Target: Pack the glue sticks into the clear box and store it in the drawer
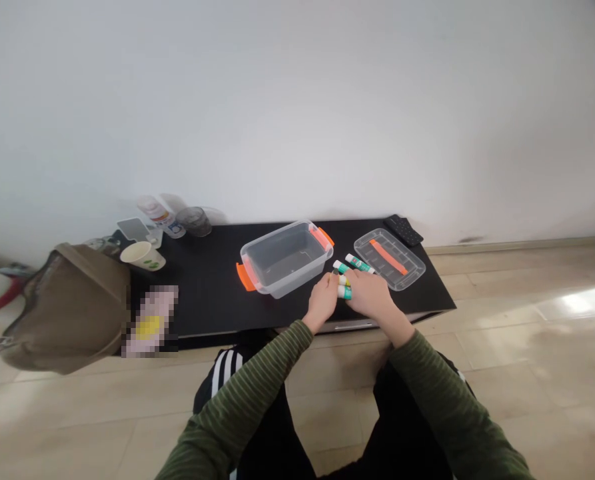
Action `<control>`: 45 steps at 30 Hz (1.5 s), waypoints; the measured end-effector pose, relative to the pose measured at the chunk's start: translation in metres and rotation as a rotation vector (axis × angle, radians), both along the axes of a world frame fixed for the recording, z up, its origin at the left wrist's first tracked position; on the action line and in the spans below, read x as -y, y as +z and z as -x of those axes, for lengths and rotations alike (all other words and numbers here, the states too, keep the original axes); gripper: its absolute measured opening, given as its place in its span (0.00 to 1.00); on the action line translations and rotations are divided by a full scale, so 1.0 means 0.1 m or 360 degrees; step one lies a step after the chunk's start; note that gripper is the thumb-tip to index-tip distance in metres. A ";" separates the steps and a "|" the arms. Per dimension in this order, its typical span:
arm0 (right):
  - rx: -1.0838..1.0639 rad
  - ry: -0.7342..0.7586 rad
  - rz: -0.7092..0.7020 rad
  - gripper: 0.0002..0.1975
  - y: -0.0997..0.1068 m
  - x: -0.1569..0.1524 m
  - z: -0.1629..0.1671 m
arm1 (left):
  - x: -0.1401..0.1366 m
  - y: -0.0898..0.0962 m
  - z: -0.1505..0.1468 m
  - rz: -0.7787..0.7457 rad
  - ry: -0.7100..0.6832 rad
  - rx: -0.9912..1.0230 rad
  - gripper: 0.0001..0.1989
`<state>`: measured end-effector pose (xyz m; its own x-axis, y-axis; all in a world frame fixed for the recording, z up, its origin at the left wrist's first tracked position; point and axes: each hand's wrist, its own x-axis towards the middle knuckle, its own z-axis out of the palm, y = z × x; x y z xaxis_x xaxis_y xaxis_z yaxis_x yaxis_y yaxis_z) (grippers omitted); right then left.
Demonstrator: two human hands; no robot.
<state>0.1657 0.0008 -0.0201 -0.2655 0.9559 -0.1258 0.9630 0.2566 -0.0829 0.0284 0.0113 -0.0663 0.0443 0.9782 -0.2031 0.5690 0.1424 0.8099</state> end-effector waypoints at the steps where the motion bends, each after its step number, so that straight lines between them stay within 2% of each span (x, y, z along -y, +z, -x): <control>1: 0.0000 0.0005 0.0002 0.18 -0.03 0.00 -0.02 | -0.01 -0.01 0.00 0.0019 -0.0004 -0.0016 0.22; 4: -0.0007 -0.0090 0.0100 0.20 -0.12 -0.06 -0.19 | -0.03 0.03 0.07 0.0033 -0.0009 -0.0227 0.23; 8: -0.0181 -0.0529 0.0220 0.24 -0.23 -0.26 -0.52 | -0.06 0.07 0.17 -0.0062 -0.0061 -0.0661 0.24; 11: -0.0367 -0.0727 0.0209 0.26 -0.34 -0.42 -0.62 | -0.06 -0.01 0.16 -0.0072 -0.0233 -0.1013 0.23; 15: -0.0343 -0.0729 0.0220 0.25 -0.50 -0.52 -0.51 | -0.07 -0.19 0.06 -0.0072 -0.0361 -0.1241 0.21; 19: -0.0289 -0.0692 0.0139 0.24 -0.59 -0.54 -0.40 | -0.09 -0.29 -0.01 -0.0069 -0.0352 -0.1250 0.19; 25: -0.0236 -0.0635 0.0042 0.27 -0.66 -0.54 -0.36 | -0.11 -0.28 -0.03 -0.0032 -0.0238 -0.1052 0.22; 29: -0.0174 -0.0599 -0.0018 0.28 -0.66 -0.49 -0.32 | -0.06 -0.27 -0.02 -0.0129 -0.0361 -0.0927 0.30; 32: -0.0124 -0.0573 -0.0056 0.26 -0.63 -0.45 -0.30 | -0.02 -0.30 -0.03 -0.0261 -0.0501 -0.0961 0.34; 35: -0.0055 -0.0506 -0.0133 0.26 -0.61 -0.44 -0.30 | -0.03 -0.34 -0.04 -0.0274 -0.0547 -0.1037 0.32; 39: 0.0025 -0.0447 -0.0252 0.28 -0.63 -0.44 -0.35 | -0.09 -0.40 -0.02 -0.0280 -0.0448 -0.1075 0.28; 45: -0.0077 -0.0405 -0.0101 0.30 -0.66 -0.43 -0.40 | -0.15 -0.45 0.01 -0.0359 -0.0393 -0.0942 0.28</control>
<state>0.2059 0.0434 -0.0859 -0.0196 0.9982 -0.0565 0.9924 0.0125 -0.1220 0.0278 0.0259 -0.1112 0.2156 0.9750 -0.0542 0.9198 -0.1842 0.3464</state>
